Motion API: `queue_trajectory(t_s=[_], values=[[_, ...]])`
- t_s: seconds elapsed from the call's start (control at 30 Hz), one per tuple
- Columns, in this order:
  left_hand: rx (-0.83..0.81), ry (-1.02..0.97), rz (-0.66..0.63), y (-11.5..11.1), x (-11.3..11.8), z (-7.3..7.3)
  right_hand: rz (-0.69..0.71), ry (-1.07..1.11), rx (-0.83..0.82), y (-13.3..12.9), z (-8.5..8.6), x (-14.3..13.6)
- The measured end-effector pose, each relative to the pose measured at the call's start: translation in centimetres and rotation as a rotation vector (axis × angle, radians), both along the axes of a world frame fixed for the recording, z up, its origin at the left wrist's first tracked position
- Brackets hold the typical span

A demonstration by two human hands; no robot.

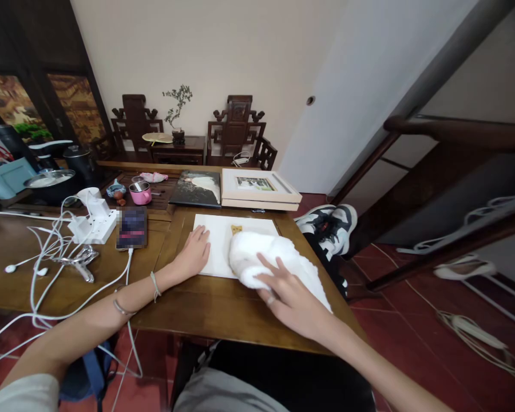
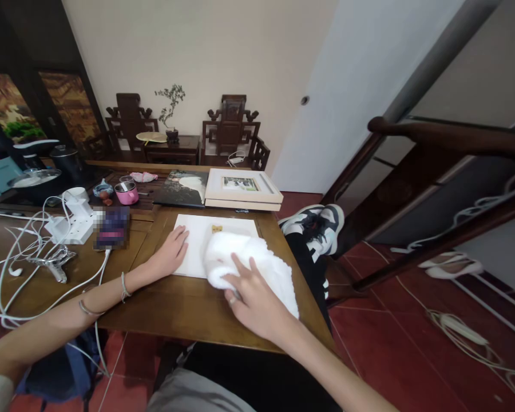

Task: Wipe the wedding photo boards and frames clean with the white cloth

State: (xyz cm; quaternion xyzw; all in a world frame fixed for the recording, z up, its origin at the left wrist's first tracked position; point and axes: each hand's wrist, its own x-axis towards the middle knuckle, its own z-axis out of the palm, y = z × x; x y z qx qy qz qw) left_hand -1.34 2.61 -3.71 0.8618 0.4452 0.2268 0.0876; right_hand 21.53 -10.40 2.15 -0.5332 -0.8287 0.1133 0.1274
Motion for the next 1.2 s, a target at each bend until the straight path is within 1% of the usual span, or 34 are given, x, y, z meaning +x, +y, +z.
queue_trajectory(t_s=[0.07, 0.13, 0.23, 0.33, 0.4, 0.43, 0.5, 0.57, 0.77, 0.83, 0.87, 0.9, 0.97, 1.03, 1.1, 1.2], values=[[-0.001, 0.006, 0.003, -0.1, 0.0, 0.1, 0.031, -0.035, -0.018, -0.6, 0.3, 0.5], [-0.005, 0.004, 0.009, -0.1, 0.0, 0.1, 0.039, -0.056, -0.027, 0.7, 0.5, 0.8], [-0.015, 0.004, 0.011, 0.0, 0.0, 0.0, 0.006, -0.076, 0.003, 5.3, 0.4, 0.5], [-0.015, 0.013, 0.005, 0.1, -0.2, -0.1, -0.065, -0.120, 0.020, 10.3, 0.2, -0.7], [-0.008, 0.013, -0.005, 0.2, -0.3, -0.1, -0.094, -0.152, 0.038, 12.6, 0.1, -1.9], [-0.003, 0.009, -0.010, 0.2, -0.3, -0.1, -0.092, -0.166, 0.051, 13.2, 0.1, -2.4], [0.006, 0.006, -0.021, 0.3, -0.4, -0.1, -0.051, -0.184, 0.069, 13.1, 0.2, -3.3], [0.011, 0.008, -0.024, 0.3, -0.4, -0.1, 0.021, -0.184, 0.062, 11.5, 0.4, -3.7], [0.027, -0.011, -0.012, 0.3, -0.3, -0.4, 0.225, -0.120, 0.018, 2.0, 1.2, -3.3], [0.023, -0.004, -0.004, 0.3, -0.2, -0.3, 0.251, -0.096, 0.008, 0.2, 1.4, -2.9], [0.018, -0.001, -0.003, 0.2, -0.2, -0.3, 0.254, -0.077, 0.000, 0.0, 1.4, -2.5], [0.012, 0.001, -0.003, 0.2, -0.2, -0.2, 0.253, -0.052, -0.009, 0.2, 1.4, -2.0], [0.001, 0.002, -0.007, 0.1, -0.3, 0.0, 0.227, 0.006, -0.020, 1.9, 1.1, -0.6], [-0.009, 0.009, -0.010, 0.1, -0.3, 0.2, 0.161, 0.048, -0.006, 4.8, 0.5, 1.0], [-0.015, 0.017, -0.013, 0.1, -0.3, 0.2, 0.059, 0.053, 0.021, 8.1, 0.0, 2.3], [-0.012, 0.011, -0.019, 0.2, -0.4, 0.1, -0.086, 0.027, 0.015, 11.9, -0.5, 2.5]])
